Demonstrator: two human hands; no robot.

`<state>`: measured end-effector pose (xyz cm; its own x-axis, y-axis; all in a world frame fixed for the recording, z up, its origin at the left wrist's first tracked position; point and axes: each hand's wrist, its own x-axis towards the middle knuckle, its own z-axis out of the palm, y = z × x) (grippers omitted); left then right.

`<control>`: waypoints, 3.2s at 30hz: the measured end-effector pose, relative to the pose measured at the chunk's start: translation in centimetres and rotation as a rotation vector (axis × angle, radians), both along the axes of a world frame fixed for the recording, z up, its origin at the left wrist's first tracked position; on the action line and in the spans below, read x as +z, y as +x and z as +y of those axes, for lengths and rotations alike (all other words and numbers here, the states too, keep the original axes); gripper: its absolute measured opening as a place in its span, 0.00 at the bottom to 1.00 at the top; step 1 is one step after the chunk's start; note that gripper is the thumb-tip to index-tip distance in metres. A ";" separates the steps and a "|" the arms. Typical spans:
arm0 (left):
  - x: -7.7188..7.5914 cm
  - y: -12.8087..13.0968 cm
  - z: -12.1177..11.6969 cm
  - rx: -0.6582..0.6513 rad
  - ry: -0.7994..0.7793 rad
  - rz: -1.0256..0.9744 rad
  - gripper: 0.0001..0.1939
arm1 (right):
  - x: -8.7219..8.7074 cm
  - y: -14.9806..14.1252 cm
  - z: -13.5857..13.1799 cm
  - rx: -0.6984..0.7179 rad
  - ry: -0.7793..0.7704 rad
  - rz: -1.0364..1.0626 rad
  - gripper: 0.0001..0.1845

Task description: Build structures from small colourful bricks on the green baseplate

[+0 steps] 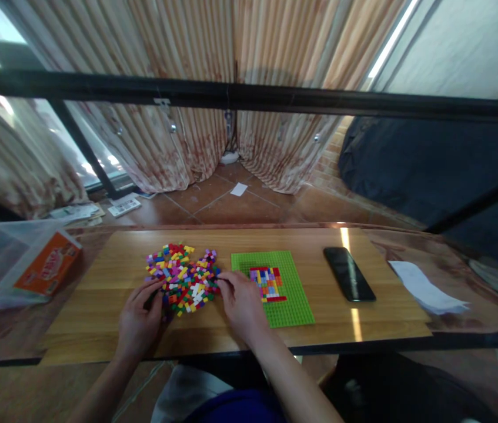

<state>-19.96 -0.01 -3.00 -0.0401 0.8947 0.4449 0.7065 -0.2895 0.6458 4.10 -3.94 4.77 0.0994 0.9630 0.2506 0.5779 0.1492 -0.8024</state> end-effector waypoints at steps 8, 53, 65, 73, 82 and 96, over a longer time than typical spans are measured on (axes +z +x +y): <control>0.1 0.0 0.2 0.002 0.008 0.036 0.14 | -2.3 7.4 -1.9 -0.427 -0.138 -0.125 0.15; 0.2 0.2 0.0 0.003 0.009 0.061 0.14 | -3.5 7.7 1.1 -0.439 -0.217 -0.101 0.13; 0.5 0.4 -0.3 -0.006 0.010 0.012 0.13 | -2.3 7.2 1.1 -0.431 -0.109 -0.224 0.13; 0.3 0.4 -0.4 0.008 -0.019 -0.007 0.13 | -1.0 0.9 4.0 -0.011 -0.066 -0.313 0.12; 0.2 0.5 -0.4 -0.001 -0.019 -0.023 0.13 | -1.7 -4.3 9.0 0.359 -0.133 -0.565 0.19; 0.0 0.5 -0.4 -0.002 0.026 -0.001 0.12 | -2.6 -4.9 9.9 0.318 -0.215 -0.481 0.11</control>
